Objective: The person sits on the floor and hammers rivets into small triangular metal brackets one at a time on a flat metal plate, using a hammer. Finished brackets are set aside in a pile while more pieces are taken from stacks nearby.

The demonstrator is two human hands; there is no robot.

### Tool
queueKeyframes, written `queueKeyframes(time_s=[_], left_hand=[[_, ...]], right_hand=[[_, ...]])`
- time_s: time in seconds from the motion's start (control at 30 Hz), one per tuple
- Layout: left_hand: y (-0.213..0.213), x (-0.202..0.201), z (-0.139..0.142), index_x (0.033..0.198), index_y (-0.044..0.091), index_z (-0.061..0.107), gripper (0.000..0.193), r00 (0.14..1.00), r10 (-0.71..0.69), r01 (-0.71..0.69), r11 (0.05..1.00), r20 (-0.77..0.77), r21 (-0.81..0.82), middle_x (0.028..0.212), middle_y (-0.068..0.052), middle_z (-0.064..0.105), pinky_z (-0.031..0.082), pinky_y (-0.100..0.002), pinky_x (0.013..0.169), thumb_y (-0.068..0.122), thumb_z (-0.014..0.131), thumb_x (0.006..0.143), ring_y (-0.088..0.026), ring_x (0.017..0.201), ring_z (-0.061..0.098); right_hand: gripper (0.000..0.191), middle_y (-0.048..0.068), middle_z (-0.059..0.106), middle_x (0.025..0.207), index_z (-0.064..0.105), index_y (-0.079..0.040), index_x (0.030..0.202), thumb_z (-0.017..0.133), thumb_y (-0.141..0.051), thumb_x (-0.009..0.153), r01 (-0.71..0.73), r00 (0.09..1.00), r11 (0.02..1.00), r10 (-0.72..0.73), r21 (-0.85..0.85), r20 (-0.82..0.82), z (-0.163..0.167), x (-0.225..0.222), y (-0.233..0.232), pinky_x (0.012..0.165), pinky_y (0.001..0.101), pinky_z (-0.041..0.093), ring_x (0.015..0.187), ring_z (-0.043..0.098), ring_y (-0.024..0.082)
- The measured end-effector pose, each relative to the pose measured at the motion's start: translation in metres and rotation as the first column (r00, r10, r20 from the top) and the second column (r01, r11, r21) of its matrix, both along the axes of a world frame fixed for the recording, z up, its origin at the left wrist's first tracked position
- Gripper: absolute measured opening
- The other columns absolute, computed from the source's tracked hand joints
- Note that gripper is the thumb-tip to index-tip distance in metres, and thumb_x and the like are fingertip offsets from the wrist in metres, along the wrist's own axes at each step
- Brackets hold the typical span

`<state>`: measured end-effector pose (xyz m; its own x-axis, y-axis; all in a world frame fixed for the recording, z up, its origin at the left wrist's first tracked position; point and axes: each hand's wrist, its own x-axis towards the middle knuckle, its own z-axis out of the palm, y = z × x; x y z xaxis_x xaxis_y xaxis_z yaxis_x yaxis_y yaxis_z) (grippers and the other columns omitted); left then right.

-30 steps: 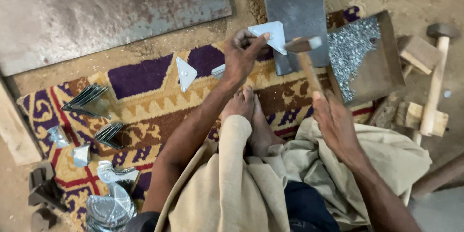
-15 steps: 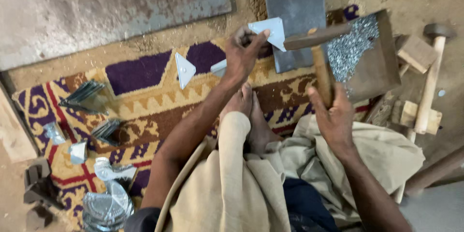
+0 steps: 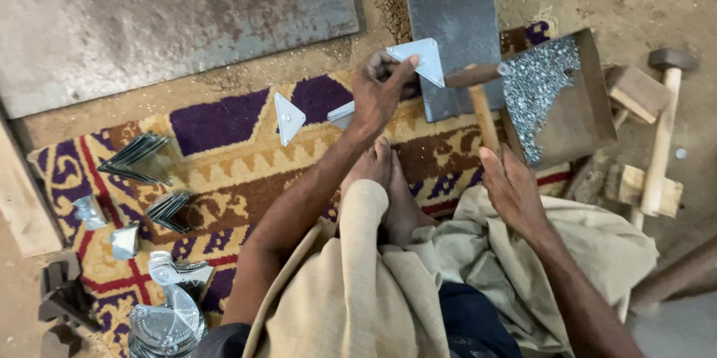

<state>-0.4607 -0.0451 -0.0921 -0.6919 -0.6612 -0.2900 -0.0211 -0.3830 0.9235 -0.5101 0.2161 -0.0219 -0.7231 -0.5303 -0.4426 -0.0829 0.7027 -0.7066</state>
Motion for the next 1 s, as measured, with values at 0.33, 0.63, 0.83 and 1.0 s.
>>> queueKeyframes(time_s=[0.33, 0.63, 0.83, 1.0], left_hand=[[-0.019, 0.029, 0.004, 0.114, 0.002, 0.043, 0.033, 0.974, 0.095, -0.037, 0.963, -0.206, 0.268, 0.099, -0.018, 0.069, 0.068, -0.041, 0.068, 0.024, 0.064, 0.1, -0.028, 0.081, 0.076], [-0.047, 0.087, -0.003, 0.116, 0.0, 0.041, 0.03, 0.969, 0.1, -0.054, 0.979, -0.227, 0.197, 0.105, -0.019, 0.065, 0.068, -0.042, 0.082, 0.022, 0.061, 0.109, -0.027, 0.091, 0.073], [-0.066, 0.123, -0.01, 0.114, 0.004, 0.043, 0.027, 0.986, 0.078, -0.085, 0.996, 0.146, 0.037, 0.096, -0.019, 0.07, 0.066, -0.038, 0.067, 0.028, 0.052, 0.103, -0.024, 0.077, 0.077], [-0.076, 0.162, -0.014, 0.127, 0.001, 0.051, 0.039, 0.881, 0.07, 0.079, 0.953, 0.468, -0.291, 0.098, -0.018, 0.071, 0.064, -0.036, 0.062, 0.031, 0.057, 0.102, -0.024, 0.077, 0.076]], right_hand=[[0.045, 0.0, 0.042, 0.059, 0.049, -0.011, 0.092, 0.039, -0.052, 0.108, 0.344, 0.832, 0.934, -0.256, -0.096, 0.493, -0.033, -0.006, -0.022, 0.038, 0.0294, 0.032, 0.042, 0.038, 0.011], [0.056, 0.004, 0.054, 0.071, 0.057, -0.006, 0.102, 0.033, -0.055, 0.112, 0.235, 0.908, 0.961, -0.163, -0.148, 0.385, -0.038, -0.024, -0.009, 0.051, 0.0307, 0.045, 0.057, 0.052, 0.015], [0.047, 0.006, 0.06, 0.084, 0.062, -0.001, 0.104, 0.048, -0.043, 0.121, 0.167, 0.986, 0.96, -0.158, -0.223, 0.059, -0.06, -0.039, 0.018, 0.066, 0.0314, 0.046, 0.077, 0.055, 0.015], [0.013, 0.017, 0.071, 0.102, 0.066, 0.004, 0.112, 0.064, -0.008, 0.109, -0.08, 0.761, 0.996, 0.045, -0.025, -0.647, -0.063, -0.066, 0.046, 0.087, 0.0397, 0.054, 0.095, 0.068, 0.026]])
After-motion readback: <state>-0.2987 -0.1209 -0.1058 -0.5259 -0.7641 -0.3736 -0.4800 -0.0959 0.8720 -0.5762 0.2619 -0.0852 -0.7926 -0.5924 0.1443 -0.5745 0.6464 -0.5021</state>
